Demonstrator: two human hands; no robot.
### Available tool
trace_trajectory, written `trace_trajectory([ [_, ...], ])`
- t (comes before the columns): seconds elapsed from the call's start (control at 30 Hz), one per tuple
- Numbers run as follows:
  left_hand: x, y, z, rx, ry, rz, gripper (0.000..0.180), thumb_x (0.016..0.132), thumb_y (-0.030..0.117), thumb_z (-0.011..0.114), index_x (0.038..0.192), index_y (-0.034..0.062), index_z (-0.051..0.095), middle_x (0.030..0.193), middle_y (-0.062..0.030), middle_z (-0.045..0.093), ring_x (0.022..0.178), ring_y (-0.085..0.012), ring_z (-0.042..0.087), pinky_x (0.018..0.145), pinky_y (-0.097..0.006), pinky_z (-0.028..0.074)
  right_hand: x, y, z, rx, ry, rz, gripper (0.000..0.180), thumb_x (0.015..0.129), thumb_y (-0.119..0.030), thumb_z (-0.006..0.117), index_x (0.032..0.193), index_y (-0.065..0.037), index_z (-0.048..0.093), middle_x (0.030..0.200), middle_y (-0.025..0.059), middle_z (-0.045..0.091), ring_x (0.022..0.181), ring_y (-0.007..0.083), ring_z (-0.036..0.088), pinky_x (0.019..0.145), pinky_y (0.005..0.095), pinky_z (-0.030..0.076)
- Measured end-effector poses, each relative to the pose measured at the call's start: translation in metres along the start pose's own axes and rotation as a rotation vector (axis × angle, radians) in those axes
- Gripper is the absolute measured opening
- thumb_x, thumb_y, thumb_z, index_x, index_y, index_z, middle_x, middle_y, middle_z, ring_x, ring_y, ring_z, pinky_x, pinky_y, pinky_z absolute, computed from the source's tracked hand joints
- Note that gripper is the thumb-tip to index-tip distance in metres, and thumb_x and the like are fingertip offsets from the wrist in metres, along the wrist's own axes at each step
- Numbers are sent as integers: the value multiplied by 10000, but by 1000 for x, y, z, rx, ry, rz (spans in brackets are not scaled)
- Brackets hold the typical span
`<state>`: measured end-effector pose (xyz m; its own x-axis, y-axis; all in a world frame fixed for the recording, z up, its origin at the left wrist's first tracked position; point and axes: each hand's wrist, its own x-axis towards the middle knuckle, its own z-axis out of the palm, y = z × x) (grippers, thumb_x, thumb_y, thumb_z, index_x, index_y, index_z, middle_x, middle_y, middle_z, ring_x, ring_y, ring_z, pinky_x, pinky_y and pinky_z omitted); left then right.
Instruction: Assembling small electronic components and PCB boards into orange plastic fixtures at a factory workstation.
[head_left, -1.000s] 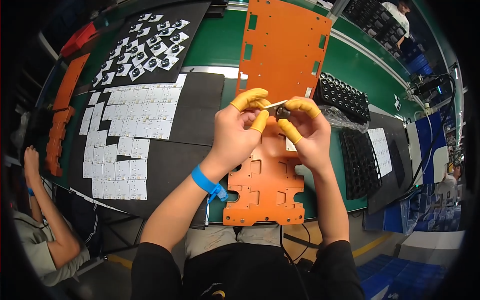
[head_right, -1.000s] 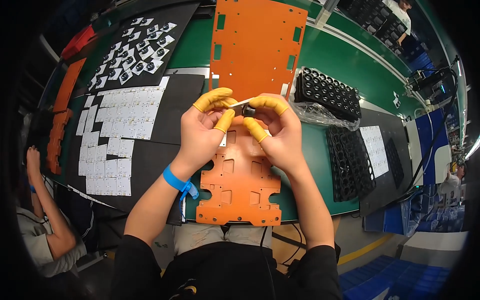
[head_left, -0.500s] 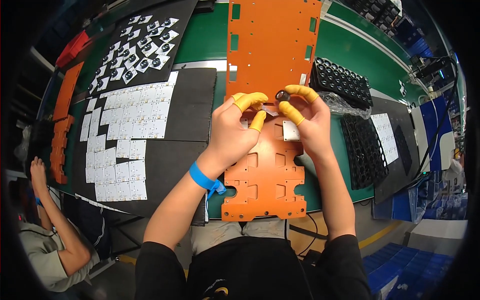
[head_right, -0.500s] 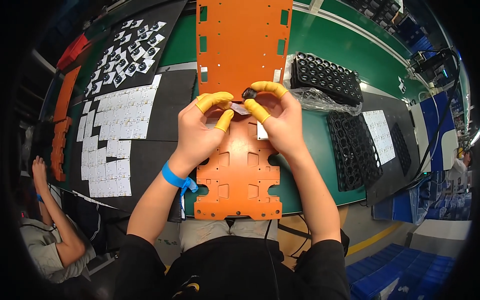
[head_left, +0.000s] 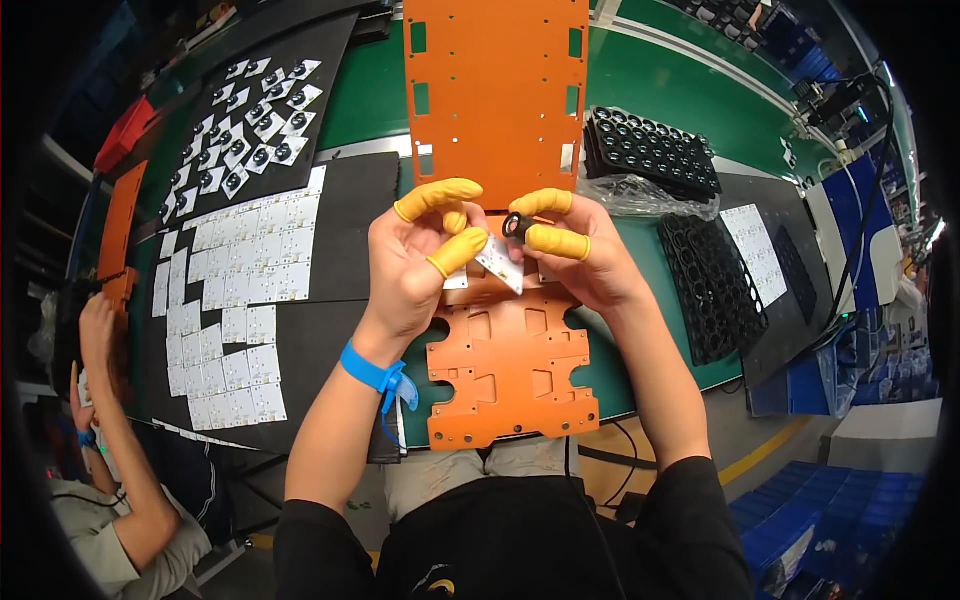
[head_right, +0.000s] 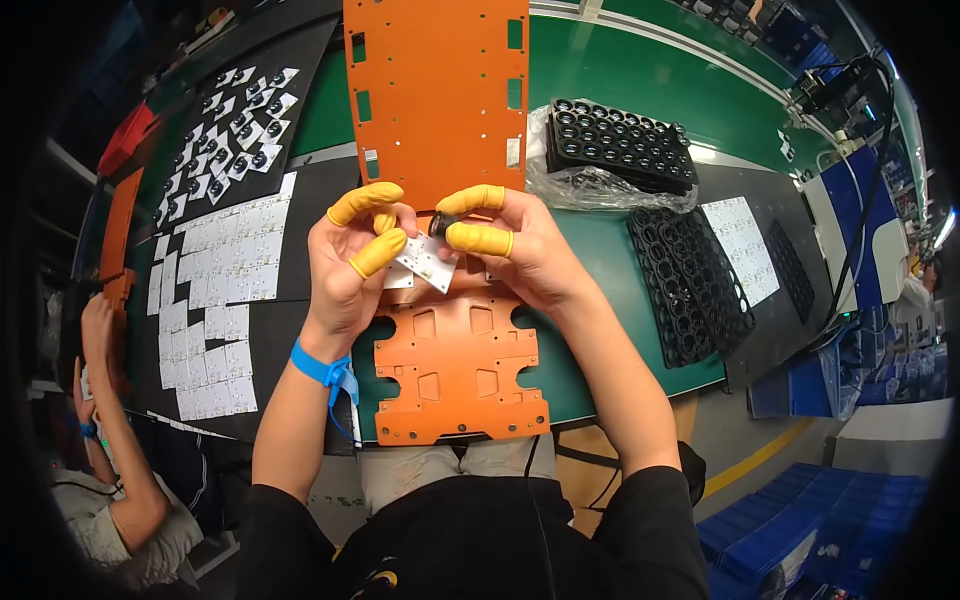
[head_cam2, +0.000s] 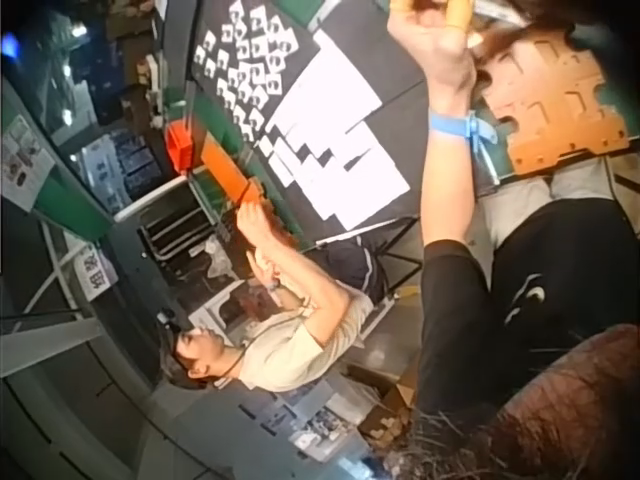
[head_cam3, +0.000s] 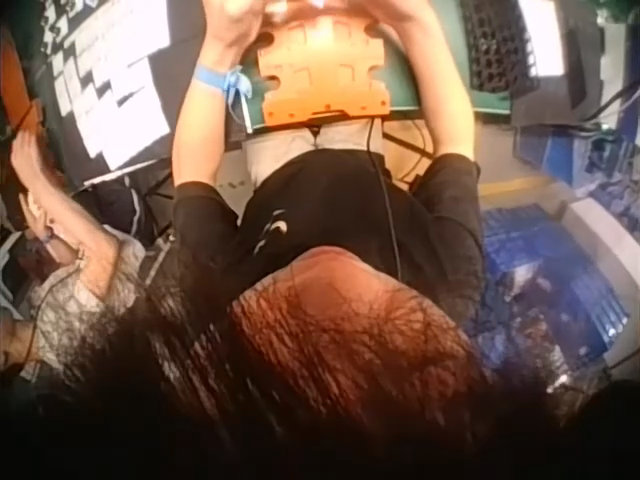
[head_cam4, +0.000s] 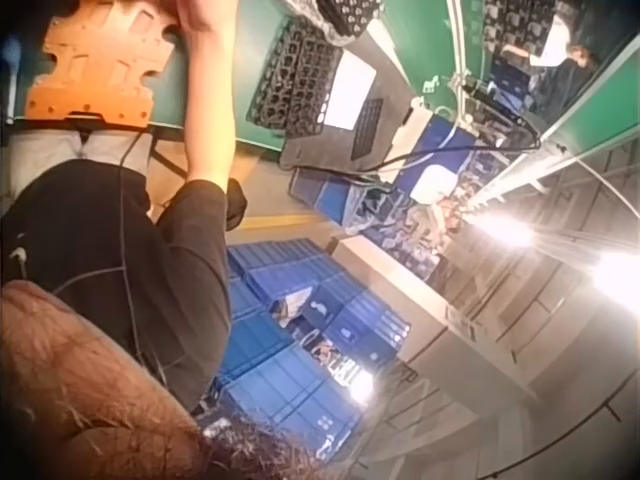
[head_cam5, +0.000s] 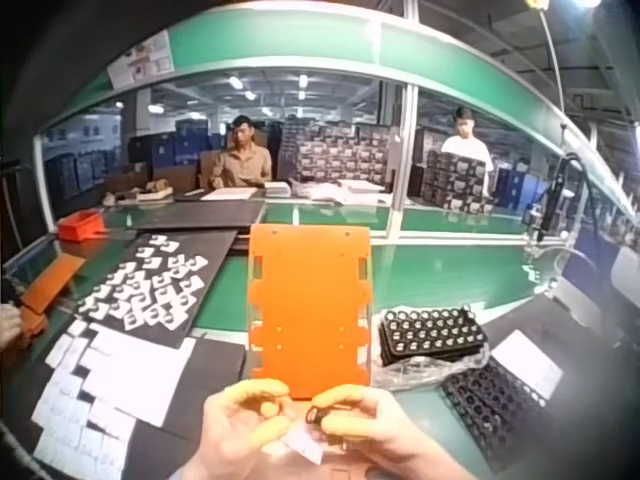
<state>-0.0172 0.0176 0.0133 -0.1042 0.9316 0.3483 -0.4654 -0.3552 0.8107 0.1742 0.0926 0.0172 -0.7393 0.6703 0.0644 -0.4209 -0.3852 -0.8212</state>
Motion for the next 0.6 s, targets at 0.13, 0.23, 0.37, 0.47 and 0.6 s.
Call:
trace_trajectory([
  [0.13,2,1,2,-130,21,-74,383,796,-96,623,1175,-45,596,882,-78,584,855,-121,559,770,-245,464,-3,-3,5,-17,39,17,307,846,8,667,1132,68,573,1100,161,624,988,228,646,898,368,537],
  [0.23,3,2,1,-100,-15,-61,396,800,-95,618,1192,-47,587,882,-75,574,854,-116,547,790,-251,462,-3,-3,9,18,-9,-7,299,844,3,672,1121,66,580,1084,157,633,973,226,650,908,361,534],
  [0.37,3,-1,-1,-101,-55,-53,461,801,-90,618,1255,-48,545,1012,-111,608,964,-160,590,855,-270,469,-3,-1,10,11,32,-62,301,813,15,674,1101,30,590,1040,121,642,950,193,645,856,308,534],
  [0.47,4,-5,0,-25,-7,3,561,816,-75,635,1348,-41,459,1314,-158,552,1248,-261,533,979,-312,461,-4,-3,16,-41,92,-160,303,831,-15,678,1114,37,583,1044,131,643,954,199,639,878,326,519],
  [0.6,1,-8,9,224,-11,-28,474,864,-29,661,1308,-59,498,1204,-138,608,1097,-181,605,933,-310,493,-5,2,8,-207,132,-327,317,826,34,688,1127,42,589,1036,123,649,970,187,635,880,324,521],
])
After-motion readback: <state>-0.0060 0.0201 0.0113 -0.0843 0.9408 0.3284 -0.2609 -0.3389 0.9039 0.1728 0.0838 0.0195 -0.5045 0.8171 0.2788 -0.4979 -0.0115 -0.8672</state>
